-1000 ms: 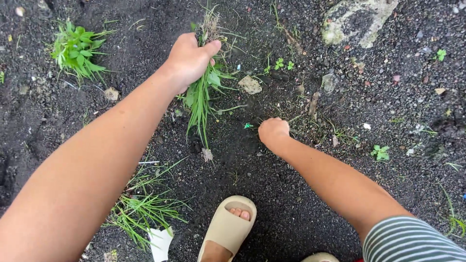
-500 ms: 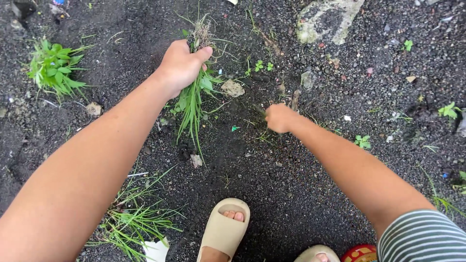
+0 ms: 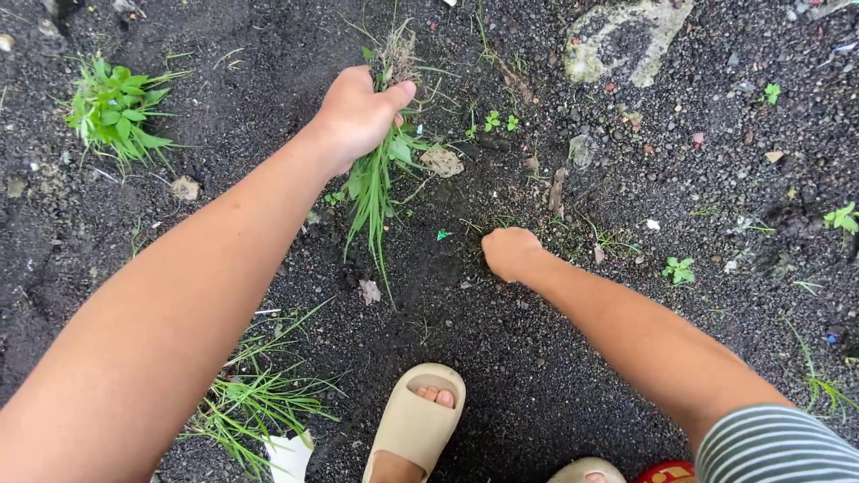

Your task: Pulling weeds from the ground by hand in an outdoor dirt area.

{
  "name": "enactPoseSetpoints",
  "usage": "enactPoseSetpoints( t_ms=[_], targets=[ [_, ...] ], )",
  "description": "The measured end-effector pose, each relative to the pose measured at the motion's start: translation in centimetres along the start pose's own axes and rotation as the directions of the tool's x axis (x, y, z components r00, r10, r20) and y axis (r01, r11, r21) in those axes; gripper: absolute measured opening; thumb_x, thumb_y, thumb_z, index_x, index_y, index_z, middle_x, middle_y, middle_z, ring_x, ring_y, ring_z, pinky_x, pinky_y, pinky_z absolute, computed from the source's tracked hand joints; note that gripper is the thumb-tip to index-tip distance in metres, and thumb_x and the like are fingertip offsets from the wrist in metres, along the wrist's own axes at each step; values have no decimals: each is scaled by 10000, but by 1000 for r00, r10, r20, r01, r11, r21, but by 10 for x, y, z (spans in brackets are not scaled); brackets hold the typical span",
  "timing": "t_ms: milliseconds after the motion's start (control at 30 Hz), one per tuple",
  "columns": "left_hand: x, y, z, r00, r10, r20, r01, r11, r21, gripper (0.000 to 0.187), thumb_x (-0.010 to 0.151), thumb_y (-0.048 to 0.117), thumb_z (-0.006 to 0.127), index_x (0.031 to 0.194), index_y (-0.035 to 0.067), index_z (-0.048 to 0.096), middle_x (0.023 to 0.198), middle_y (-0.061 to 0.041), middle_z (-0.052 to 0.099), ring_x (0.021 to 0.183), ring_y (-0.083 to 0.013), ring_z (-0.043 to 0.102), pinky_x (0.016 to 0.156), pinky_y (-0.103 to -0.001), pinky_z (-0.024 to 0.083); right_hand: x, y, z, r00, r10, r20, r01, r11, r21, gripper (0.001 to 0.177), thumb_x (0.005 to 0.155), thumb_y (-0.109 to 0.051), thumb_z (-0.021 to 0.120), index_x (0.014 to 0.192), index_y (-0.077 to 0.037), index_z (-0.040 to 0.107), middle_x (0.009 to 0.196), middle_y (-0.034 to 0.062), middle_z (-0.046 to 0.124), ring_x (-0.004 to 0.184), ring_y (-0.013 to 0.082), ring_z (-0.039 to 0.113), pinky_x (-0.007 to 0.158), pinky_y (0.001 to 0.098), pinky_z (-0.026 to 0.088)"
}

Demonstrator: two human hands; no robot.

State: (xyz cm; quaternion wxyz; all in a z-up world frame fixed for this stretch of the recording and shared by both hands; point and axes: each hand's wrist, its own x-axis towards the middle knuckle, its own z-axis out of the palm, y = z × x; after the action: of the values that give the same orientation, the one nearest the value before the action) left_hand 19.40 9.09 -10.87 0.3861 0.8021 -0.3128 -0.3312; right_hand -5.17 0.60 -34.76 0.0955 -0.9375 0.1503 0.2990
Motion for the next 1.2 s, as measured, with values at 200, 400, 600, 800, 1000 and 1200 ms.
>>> enactPoseSetpoints(
  t_ms=[200,400,600,800,1000,1200],
  targets=[
    [2,-9,9,998,-42,39,44,998,-45,256,991,283,636,1021,36,698,830,-45,650,745,-155,599,670,-375,522,-9,54,-39,1000,-14,0,14,941,339,252,962,-258,595,1033,-69,745,949,181,745,906,365,717,850,484,566],
    [12,-7,46,986,-52,158,70,992,-105,254,985,295,634,1029,53,698,847,-37,652,747,-147,596,657,-365,523,-55,98,-124,966,231,-114,-34,554,832,279,1024,-269,587,977,-19,702,799,66,657,721,223,578,684,433,487],
    [16,15,114,961,-72,268,126,974,-187,351,948,370,662,1029,29,655,861,-63,660,754,-175,619,671,-395,537,-93,103,-160,829,385,-406,218,446,868,235,1037,-216,595,973,-4,676,819,64,664,719,206,590,658,401,475],
    [15,49,172,862,37,506,289,784,-549,704,875,562,676,1184,-69,640,1105,-174,713,977,-266,695,826,-428,569,-127,79,-159,586,393,-709,162,801,577,163,973,-116,616,1055,18,664,1004,213,690,939,397,662,831,483,521],
    [36,57,204,946,-10,324,196,813,-548,739,921,508,697,1367,-50,506,1345,-155,577,1235,-231,514,971,-454,373,-155,68,-179,692,273,-669,12,922,388,540,821,-58,556,1331,107,485,1272,274,530,1193,439,502,1006,528,428],
    [68,44,185,989,98,110,-3,762,-648,424,901,344,708,1054,-52,715,1029,-150,748,954,-251,698,860,-448,546,-135,88,-185,622,126,-773,208,925,318,532,806,-72,606,1316,76,576,1341,265,516,1231,441,471,1045,515,399]
  ],
)
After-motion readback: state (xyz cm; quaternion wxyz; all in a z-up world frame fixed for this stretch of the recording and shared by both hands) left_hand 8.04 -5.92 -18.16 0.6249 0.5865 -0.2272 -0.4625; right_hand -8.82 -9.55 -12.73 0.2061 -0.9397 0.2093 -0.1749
